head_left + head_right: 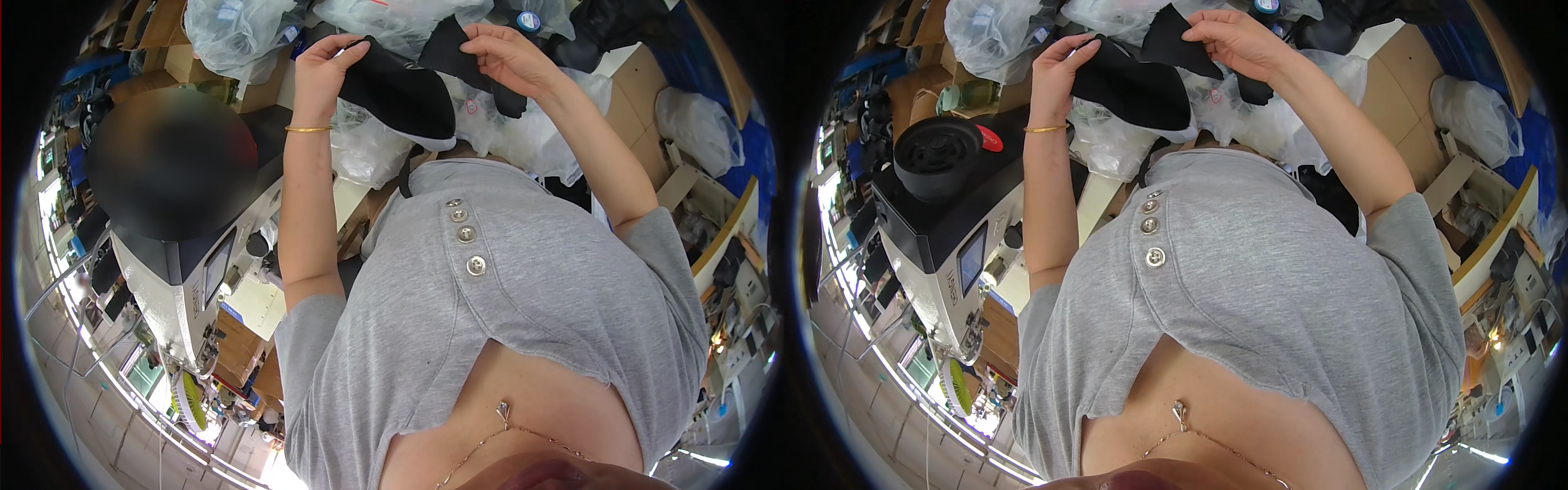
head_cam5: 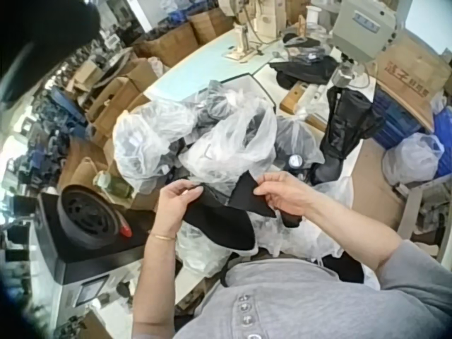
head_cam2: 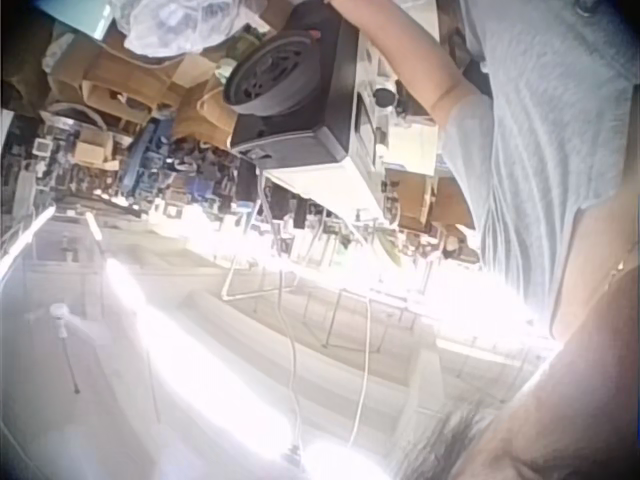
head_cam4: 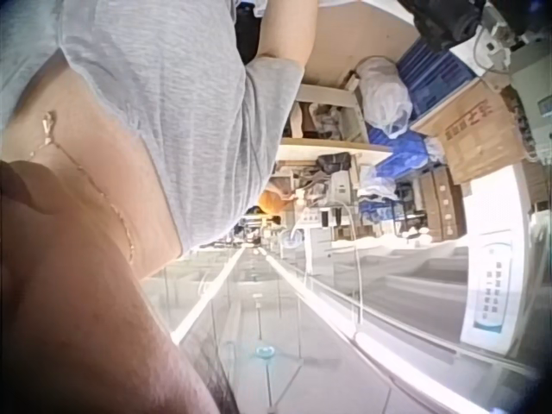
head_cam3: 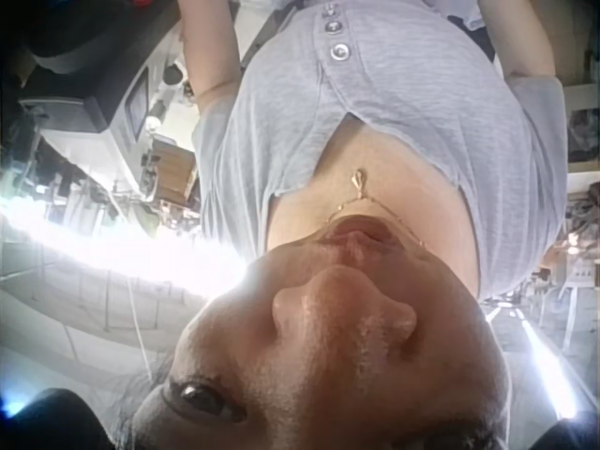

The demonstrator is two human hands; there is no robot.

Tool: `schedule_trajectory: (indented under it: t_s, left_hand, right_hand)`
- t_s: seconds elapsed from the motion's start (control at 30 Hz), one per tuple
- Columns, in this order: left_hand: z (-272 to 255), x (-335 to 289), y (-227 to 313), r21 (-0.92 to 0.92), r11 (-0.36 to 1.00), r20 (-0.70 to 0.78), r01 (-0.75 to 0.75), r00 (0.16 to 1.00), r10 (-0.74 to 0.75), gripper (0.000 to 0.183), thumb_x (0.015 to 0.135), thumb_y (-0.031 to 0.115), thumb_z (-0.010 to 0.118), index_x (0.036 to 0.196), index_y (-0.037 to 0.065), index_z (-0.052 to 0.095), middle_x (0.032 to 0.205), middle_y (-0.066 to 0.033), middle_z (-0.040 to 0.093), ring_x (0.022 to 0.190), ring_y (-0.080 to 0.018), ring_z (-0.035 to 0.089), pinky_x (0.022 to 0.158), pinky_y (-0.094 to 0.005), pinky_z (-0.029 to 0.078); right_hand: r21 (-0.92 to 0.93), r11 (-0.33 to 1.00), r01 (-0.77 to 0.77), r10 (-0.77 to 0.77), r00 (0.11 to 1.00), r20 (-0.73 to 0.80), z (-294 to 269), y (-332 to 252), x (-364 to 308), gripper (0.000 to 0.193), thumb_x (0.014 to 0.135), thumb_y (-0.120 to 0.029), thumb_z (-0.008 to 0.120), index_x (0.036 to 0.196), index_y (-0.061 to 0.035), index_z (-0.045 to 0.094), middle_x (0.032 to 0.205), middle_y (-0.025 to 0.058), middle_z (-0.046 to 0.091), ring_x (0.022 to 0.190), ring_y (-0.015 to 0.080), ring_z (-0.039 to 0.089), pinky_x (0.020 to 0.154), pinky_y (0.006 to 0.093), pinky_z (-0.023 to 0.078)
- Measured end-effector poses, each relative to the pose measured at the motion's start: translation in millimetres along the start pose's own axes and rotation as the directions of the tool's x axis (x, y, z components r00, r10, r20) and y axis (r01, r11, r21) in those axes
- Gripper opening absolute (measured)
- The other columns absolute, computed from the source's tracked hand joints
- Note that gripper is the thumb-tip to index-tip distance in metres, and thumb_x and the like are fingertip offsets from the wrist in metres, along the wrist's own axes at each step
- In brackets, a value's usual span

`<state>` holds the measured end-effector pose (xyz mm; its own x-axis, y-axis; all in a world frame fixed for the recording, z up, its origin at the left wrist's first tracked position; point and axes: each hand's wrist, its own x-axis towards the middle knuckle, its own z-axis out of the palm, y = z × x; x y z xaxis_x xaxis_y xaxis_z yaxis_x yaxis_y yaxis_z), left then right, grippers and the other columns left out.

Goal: Inspecting and sorting various black and white shoe upper components and interior padding materials.

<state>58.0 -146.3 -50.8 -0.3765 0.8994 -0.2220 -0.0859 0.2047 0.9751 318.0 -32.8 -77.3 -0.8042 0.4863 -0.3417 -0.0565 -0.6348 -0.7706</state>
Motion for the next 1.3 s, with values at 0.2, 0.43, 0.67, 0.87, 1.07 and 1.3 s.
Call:
schedule_trajectory:
  t_s: [0.2,0.43,0.67,0.87,1.07,1.3]
  left_hand:
    - [5.3,2.5,2.6,0.035,0.999,0.029,-0.008,1.0,0.007,0.018,0.077,0.001,0.073,0.095,0.0,0.07,0.09,-0.0039,0.069,0.082,-0.0092,0.061,0.078,-0.0209,0.047]
    - [5.4,3.9,2.1,0.02,0.999,0.015,0.026,1.0,-0.026,0.016,0.078,0.0,0.072,0.094,-0.001,0.07,0.09,-0.0043,0.069,0.083,-0.0099,0.062,0.078,-0.0213,0.047]
    - [4.8,5.6,0.9,0.014,1.0,0.021,0.002,1.0,-0.002,0.016,0.078,0.0,0.071,0.094,-0.001,0.07,0.09,-0.005,0.069,0.083,-0.0107,0.063,0.078,-0.022,0.048]
    - [4.9,4.1,-0.4,-0.043,0.999,0.013,0.011,1.0,-0.01,0.015,0.077,0.001,0.072,0.092,-0.001,0.07,0.085,-0.0035,0.068,0.078,-0.0084,0.061,0.073,-0.0195,0.046]
    - [3.9,5.5,-0.6,-0.051,0.998,0.012,0.029,1.0,-0.028,0.015,0.077,0.001,0.073,0.091,-0.001,0.07,0.085,-0.0032,0.068,0.077,-0.0083,0.061,0.073,-0.0194,0.046]
    - [4.6,5.7,-0.9,-0.052,0.999,0.014,0.016,1.0,-0.016,0.016,0.076,0.001,0.073,0.091,-0.001,0.07,0.085,-0.0034,0.068,0.077,-0.0081,0.061,0.072,-0.0194,0.046]
  right_hand:
    - [0.007,1.0,-0.012,0.012,1.0,0.023,2.6,-3.2,-0.5,0.012,0.086,-0.012,0.062,0.098,-0.0099,0.064,0.09,-0.0061,0.064,0.079,0.0025,0.058,0.075,0.0203,0.044]
    - [0.008,1.0,0.008,-0.008,1.0,0.006,7.8,-7.2,-2.9,0.011,0.084,-0.016,0.066,0.093,-0.0093,0.067,0.084,-0.0043,0.066,0.072,0.005,0.058,0.069,0.0206,0.044]
    - [-0.041,0.999,-0.006,0.004,0.998,-0.056,5.2,-4.7,-0.1,0.014,0.085,-0.017,0.065,0.096,-0.009,0.066,0.085,-0.0041,0.066,0.071,0.0039,0.059,0.068,0.019,0.045]
    - [-0.067,0.998,-0.013,0.01,0.999,-0.045,3.9,-3.8,1.3,0.016,0.086,-0.018,0.066,0.098,-0.0087,0.065,0.083,-0.0046,0.066,0.068,0.0019,0.058,0.064,0.0168,0.044]
    - [-0.067,0.998,-0.021,0.015,0.996,-0.084,3.6,-4.4,0.0,0.015,0.085,-0.018,0.066,0.097,-0.0088,0.065,0.083,-0.0049,0.065,0.068,0.0021,0.058,0.066,0.0179,0.044]
    - [-0.055,0.998,-0.041,0.036,0.996,-0.086,-5.8,0.4,2.9,0.013,0.086,-0.017,0.065,0.096,-0.0098,0.065,0.084,-0.0047,0.065,0.07,0.0036,0.058,0.067,0.0186,0.044]
